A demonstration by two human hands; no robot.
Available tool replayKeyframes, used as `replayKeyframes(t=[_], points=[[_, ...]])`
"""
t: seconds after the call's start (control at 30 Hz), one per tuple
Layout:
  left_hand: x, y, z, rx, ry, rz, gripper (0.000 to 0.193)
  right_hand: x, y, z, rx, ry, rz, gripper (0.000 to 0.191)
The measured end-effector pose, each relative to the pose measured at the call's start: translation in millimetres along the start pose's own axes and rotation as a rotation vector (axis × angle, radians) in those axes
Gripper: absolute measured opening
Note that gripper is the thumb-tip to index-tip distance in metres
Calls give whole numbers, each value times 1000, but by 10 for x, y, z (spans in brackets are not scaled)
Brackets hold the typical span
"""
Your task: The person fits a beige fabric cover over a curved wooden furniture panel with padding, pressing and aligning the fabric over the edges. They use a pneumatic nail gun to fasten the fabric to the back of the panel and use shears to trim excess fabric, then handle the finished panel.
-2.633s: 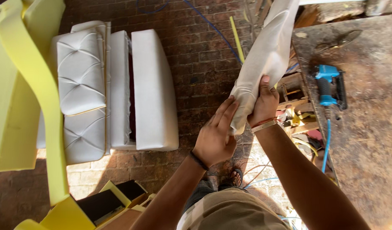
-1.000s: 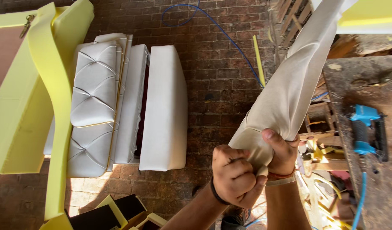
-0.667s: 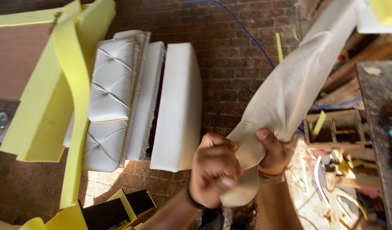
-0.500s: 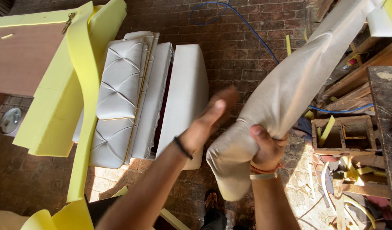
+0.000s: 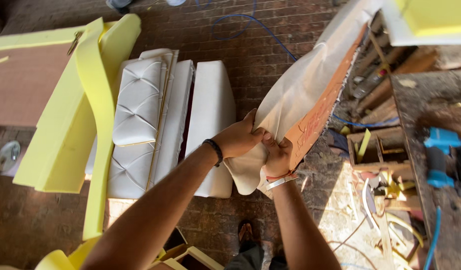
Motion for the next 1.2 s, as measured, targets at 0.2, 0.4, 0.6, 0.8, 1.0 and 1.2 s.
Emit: replayKeyframes(t=[0.2,0.4,0.6,0.8,1.0,1.2], points=[[17,306,17,-80,91,-116,73,218,-803,335,163,333,404,33],[88,283,69,-35,89,-90,49,1694,-2379,409,-481,-94,1611,38],[-191,268,108,-111,-137,-117,68,2624,-3288,-128,-490,175,1828,90],[-290,369,69,-114,-54,18,76,2733,-3518,-680,-537,260,1756,79],[-311,422,-15,-180,-85,-55,69,2578,-3375,-856,-514,488,1248,56],[-495,438,127,-217,-98,-254,58,2245,-2428,-189,144,435,1042,32]])
Point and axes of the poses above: each hand's wrist, its own z-axis away from the middle knuckle, its own y-axis out of the palm, x = y × z, the point moved 1 cm from there along -z, towards the middle knuckle, and after that the axes turned 4 degrees about z, right-handed, at the moved point
